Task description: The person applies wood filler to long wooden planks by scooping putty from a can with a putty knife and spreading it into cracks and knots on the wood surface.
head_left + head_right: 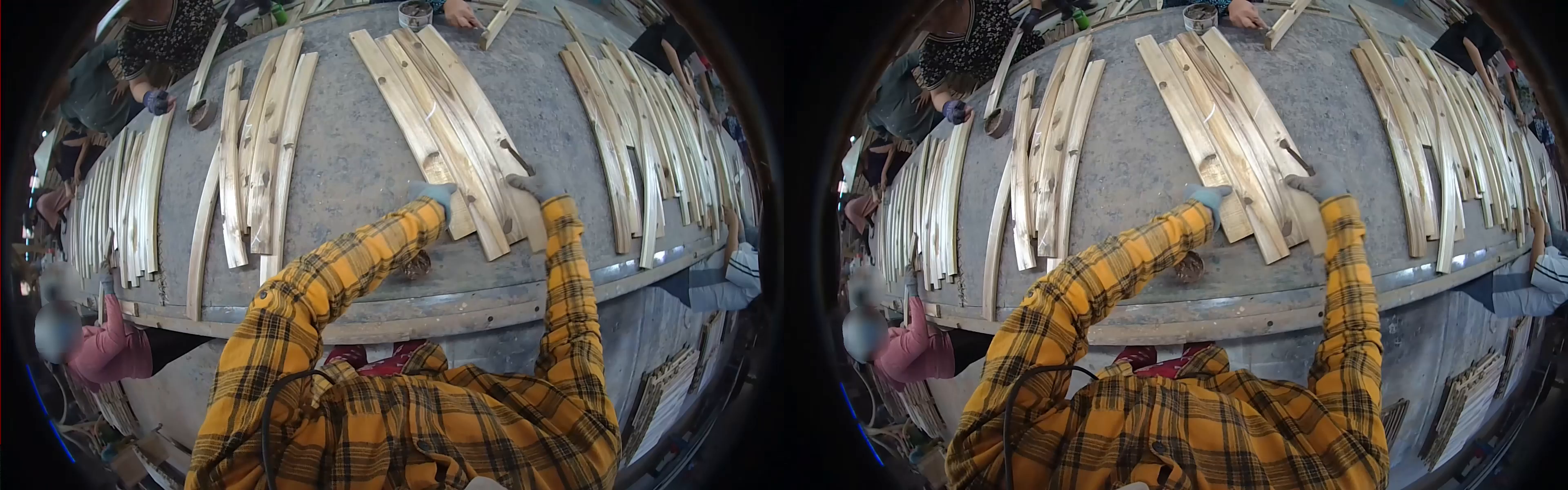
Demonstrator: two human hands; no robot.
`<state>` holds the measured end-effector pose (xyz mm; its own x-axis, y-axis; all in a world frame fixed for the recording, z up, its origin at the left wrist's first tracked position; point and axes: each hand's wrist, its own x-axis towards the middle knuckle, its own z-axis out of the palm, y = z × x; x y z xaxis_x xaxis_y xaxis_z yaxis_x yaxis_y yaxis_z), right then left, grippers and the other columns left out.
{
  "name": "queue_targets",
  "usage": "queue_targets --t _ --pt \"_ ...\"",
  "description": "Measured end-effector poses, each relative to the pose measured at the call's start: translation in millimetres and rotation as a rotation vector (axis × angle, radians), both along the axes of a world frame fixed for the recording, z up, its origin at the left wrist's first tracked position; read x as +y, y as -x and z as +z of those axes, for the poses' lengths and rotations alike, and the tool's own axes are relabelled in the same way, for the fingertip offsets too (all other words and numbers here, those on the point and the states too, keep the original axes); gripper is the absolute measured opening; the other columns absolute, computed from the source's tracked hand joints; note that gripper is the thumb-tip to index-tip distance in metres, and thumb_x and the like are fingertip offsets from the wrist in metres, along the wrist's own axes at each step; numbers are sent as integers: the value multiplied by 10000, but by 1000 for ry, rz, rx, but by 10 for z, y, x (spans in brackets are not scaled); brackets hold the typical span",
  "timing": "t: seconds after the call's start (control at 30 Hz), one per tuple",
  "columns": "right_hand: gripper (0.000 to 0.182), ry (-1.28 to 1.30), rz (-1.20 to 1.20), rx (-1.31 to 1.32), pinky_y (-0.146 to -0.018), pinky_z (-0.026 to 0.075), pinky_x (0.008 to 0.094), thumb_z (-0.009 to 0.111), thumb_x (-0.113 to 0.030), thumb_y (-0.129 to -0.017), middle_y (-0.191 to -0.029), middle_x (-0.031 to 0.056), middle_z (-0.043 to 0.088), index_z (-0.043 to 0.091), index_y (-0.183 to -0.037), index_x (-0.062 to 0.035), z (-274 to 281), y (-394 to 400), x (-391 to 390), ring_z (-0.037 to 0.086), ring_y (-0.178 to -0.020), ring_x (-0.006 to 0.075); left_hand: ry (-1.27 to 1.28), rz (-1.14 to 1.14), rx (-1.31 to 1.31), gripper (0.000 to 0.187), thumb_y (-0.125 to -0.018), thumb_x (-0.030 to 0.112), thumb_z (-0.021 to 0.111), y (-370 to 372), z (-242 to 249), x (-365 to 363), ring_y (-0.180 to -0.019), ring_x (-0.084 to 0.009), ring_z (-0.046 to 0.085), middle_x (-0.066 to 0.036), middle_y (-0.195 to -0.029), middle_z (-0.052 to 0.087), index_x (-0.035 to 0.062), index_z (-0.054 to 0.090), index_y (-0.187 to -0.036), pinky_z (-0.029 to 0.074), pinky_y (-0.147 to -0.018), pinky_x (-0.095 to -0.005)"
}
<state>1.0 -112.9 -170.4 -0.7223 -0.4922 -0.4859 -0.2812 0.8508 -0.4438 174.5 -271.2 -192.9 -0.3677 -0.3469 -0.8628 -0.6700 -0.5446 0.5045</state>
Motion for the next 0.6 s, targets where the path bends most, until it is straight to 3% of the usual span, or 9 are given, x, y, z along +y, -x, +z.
queue_targets --t 0.03,0.1,0.17,0.2,0.3,0.37,0.43,0.5,0.6 --pt "616 7 8 4 -844 472 370 768 -377 -691 -1052 183 635 577 -1137 2 -54 33 5 620 -933 285 -58 127 51 414 -785 214 682 35 -283 10 -752 -278 655 -205 -945 639 -93 570 -1040 543 -651 -396" --pt "642 380 95 -51 -844 466 354 779 -395 -670 -1058 175 632 587 -1148 -11 -158 8 47 608 -938 271 -107 254 106 372 -762 181 702 84 -332 -31 -697 -293 658 -191 -870 649 -81 581 -996 552 -651 -412" --pt "683 369 37 -152 -850 469 358 774 -415 -670 -1067 181 628 565 -1174 -4 -188 -60 88 606 -953 278 -82 125 0 315 -748 136 673 54 -94 -20 -655 -303 655 -171 -863 647 -68 578 -969 564 -646 -403" --pt "724 361 -27 -249 -855 471 362 769 -434 -670 -1077 188 624 543 -1200 4 -195 -81 96 605 -969 286 -201 289 175 304 -727 89 647 36 -141 16 -655 -300 649 -156 -839 640 -66 563 -976 568 -627 -414" --pt "806 345 -151 -447 -865 475 371 758 -473 -669 -1097 201 616 499 -1253 19 -177 -182 85 602 -1000 302 -285 315 342 335 -702 76 645 -33 -99 64 -682 -294 649 -148 -850 634 -71 551 -989 575 -620 -427" --pt "784 374 -596 -831 -806 509 393 735 -479 -699 -1088 208 615 492 -1251 21 -109 -288 76 625 -942 312 -335 365 309 364 -701 98 651 -156 -89 70 -711 -280 652 -135 -852 631 -45 550 -1019 578 -609 -439" --pt "708 459 -606 -849 -765 531 394 743 -396 -725 -1075 222 613 500 -1222 46 -182 -333 -44 638 -900 304 -208 484 520 379 -711 114 663 -183 -188 58 -722 -280 657 -138 -892 635 -10 551 -1052 585 -622 -437" --pt "696 585 -513 -777 -783 531 377 777 -336 -709 -1052 239 612 502 -1186 89 -263 -445 -151 637 -906 293 -278 491 447 405 -721 116 704 -155 -301 -16 -740 -285 661 -140 -921 635 16 546 -1080 585 -621 -454" --pt "729 650 -491 -789 -792 534 364 806 -323 -679 -1039 239 613 495 -1174 113 -146 -635 -364 640 -906 286 -265 359 496 454 -722 112 756 -305 -84 -159 -777 -290 661 -140 -955 639 19 538 -1109 586 -646 -450"
